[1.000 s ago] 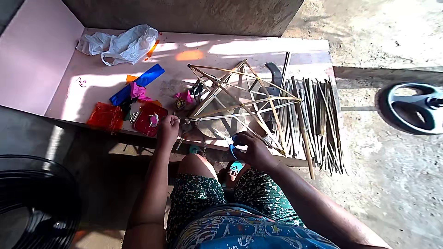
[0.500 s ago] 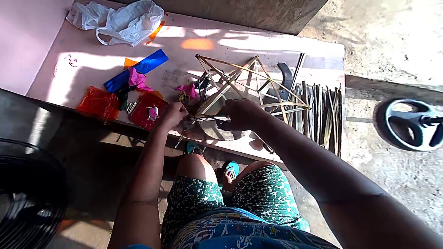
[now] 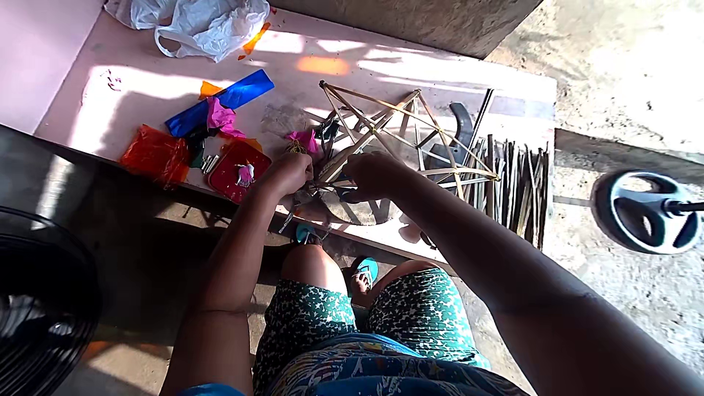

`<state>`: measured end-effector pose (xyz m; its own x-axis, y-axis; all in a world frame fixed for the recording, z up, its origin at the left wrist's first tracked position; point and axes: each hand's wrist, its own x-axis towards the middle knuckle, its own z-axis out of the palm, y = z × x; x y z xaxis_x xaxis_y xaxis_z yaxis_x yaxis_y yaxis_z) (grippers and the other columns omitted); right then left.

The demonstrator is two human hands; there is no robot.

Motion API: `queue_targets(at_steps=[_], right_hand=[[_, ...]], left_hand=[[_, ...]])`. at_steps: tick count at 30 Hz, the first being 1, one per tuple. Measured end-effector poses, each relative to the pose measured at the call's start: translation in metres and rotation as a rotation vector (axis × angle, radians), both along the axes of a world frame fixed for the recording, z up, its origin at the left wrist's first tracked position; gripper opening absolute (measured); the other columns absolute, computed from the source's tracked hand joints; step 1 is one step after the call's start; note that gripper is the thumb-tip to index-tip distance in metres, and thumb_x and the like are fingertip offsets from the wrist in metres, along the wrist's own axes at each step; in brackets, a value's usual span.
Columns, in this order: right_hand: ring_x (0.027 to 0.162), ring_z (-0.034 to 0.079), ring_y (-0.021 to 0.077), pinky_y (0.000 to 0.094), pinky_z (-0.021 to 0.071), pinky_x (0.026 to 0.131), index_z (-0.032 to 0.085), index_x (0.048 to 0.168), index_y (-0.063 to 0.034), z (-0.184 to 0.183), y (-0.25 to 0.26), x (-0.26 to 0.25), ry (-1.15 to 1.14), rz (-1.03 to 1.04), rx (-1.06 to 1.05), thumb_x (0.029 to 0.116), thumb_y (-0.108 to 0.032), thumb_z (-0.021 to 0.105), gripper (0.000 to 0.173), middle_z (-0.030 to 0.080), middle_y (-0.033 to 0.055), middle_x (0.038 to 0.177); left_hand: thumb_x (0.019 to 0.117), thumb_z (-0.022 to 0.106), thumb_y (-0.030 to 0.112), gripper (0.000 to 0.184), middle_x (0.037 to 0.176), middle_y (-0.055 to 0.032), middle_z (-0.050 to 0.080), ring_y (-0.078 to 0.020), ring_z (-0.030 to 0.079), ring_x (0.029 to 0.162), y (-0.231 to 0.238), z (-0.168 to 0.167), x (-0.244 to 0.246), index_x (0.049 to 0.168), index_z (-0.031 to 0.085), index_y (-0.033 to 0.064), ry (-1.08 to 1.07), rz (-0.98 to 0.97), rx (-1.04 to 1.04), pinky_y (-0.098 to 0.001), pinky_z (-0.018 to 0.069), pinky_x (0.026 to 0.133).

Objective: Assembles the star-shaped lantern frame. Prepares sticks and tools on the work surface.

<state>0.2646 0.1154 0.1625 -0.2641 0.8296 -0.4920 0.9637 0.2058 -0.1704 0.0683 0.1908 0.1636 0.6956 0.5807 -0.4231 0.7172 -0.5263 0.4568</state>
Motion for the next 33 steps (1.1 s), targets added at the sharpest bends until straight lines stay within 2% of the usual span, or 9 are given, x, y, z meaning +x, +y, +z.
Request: queue_targets(at_steps=[5,10,14,18,21,24,27,30,33], right_hand=[[0.113,0.062,0.0389,0.0595,0.0466,0.093,0.066,0.116,0.0017,-0.002,0.006,-0.006,0.010,0.021,0.001,0.0890,-0.046,0.077,0.056,0.062,0.0211,0.123],[0.109,0.063,0.0389,0.0591,0.0480,0.092,0.068,0.109,0.0023,-0.006,0.012,-0.007,-0.002,0.056,0.014,0.0878,-0.047,0.077,0.054,0.064,0.0210,0.116],[0.114,0.061,0.0405,0.0595,0.0467,0.097,0.068,0.113,0.0030,-0.005,0.014,-0.008,-0.018,0.061,-0.004,0.0925,-0.037,0.075,0.046,0.064,0.0225,0.118],[0.111,0.063,0.0417,0.0603,0.0486,0.095,0.070,0.110,0.0024,-0.010,0.013,-0.005,-0.001,0.061,0.045,0.0945,-0.026,0.074,0.033,0.065,0.0226,0.116],[0.113,0.062,0.0413,0.0611,0.0474,0.096,0.068,0.116,0.0016,-0.004,0.007,0.004,0.039,0.019,0.047,0.0918,-0.038,0.076,0.047,0.064,0.0226,0.120],[0.107,0.063,0.0403,0.0604,0.0493,0.091,0.068,0.111,0.0012,-0.004,-0.012,0.025,0.097,-0.081,0.107,0.0847,-0.054,0.078,0.062,0.063,0.0215,0.113],[0.099,0.064,0.0381,0.0601,0.0502,0.087,0.068,0.102,-0.0010,-0.014,-0.040,0.050,0.145,-0.181,0.132,0.0825,-0.052,0.081,0.056,0.063,0.0184,0.105],[0.100,0.064,0.0347,0.0583,0.0517,0.089,0.069,0.105,-0.0035,-0.026,-0.073,0.063,0.177,-0.256,0.103,0.0818,-0.046,0.084,0.051,0.063,0.0148,0.106],[0.101,0.065,0.0323,0.0575,0.0516,0.088,0.071,0.107,-0.0046,-0.039,-0.101,0.068,0.217,-0.310,0.081,0.0815,-0.048,0.084,0.051,0.065,0.0133,0.108]], left_hand=[[0.1043,0.057,0.011,0.020,0.111,-0.0206,0.070,-0.0357,0.066,0.111,0.001,0.000,0.003,0.114,0.069,-0.0019,0.027,-0.019,0.009,-0.0551,0.0483,0.100],[0.1043,0.058,0.012,0.020,0.111,-0.0199,0.070,-0.0354,0.066,0.111,0.002,-0.001,0.004,0.115,0.068,-0.0008,0.040,-0.031,0.021,-0.0550,0.0489,0.100],[0.1043,0.057,0.012,0.020,0.112,-0.0211,0.069,-0.0370,0.066,0.112,0.002,-0.003,0.005,0.115,0.068,-0.0010,0.065,-0.034,0.031,-0.0559,0.0484,0.100],[0.1054,0.055,0.012,0.021,0.112,-0.0221,0.069,-0.0377,0.065,0.111,0.001,-0.003,0.000,0.115,0.066,-0.0025,0.041,0.036,0.023,-0.0566,0.0484,0.099],[0.1053,0.056,0.013,0.021,0.110,-0.0215,0.070,-0.0369,0.066,0.110,-0.001,-0.006,-0.017,0.115,0.068,-0.0014,-0.046,0.184,0.025,-0.0568,0.0489,0.098],[0.1021,0.061,0.012,0.017,0.101,-0.0203,0.071,-0.0350,0.068,0.098,-0.004,-0.021,-0.046,0.109,0.070,-0.0009,-0.093,0.317,0.026,-0.0561,0.0516,0.092],[0.0986,0.065,0.009,0.015,0.101,-0.0207,0.071,-0.0350,0.070,0.093,-0.017,-0.054,-0.069,0.109,0.069,-0.0016,0.009,0.380,-0.106,-0.0560,0.0551,0.089],[0.0987,0.064,0.009,0.015,0.097,-0.0211,0.071,-0.0336,0.071,0.087,-0.036,-0.095,-0.079,0.105,0.070,-0.0033,0.146,0.358,-0.222,-0.0532,0.0565,0.086],[0.1043,0.061,0.025,0.030,0.101,-0.0217,0.071,-0.0349,0.070,0.095,-0.048,-0.116,-0.075,0.106,0.070,-0.0033,0.248,0.312,-0.233,-0.0549,0.0541,0.092]])
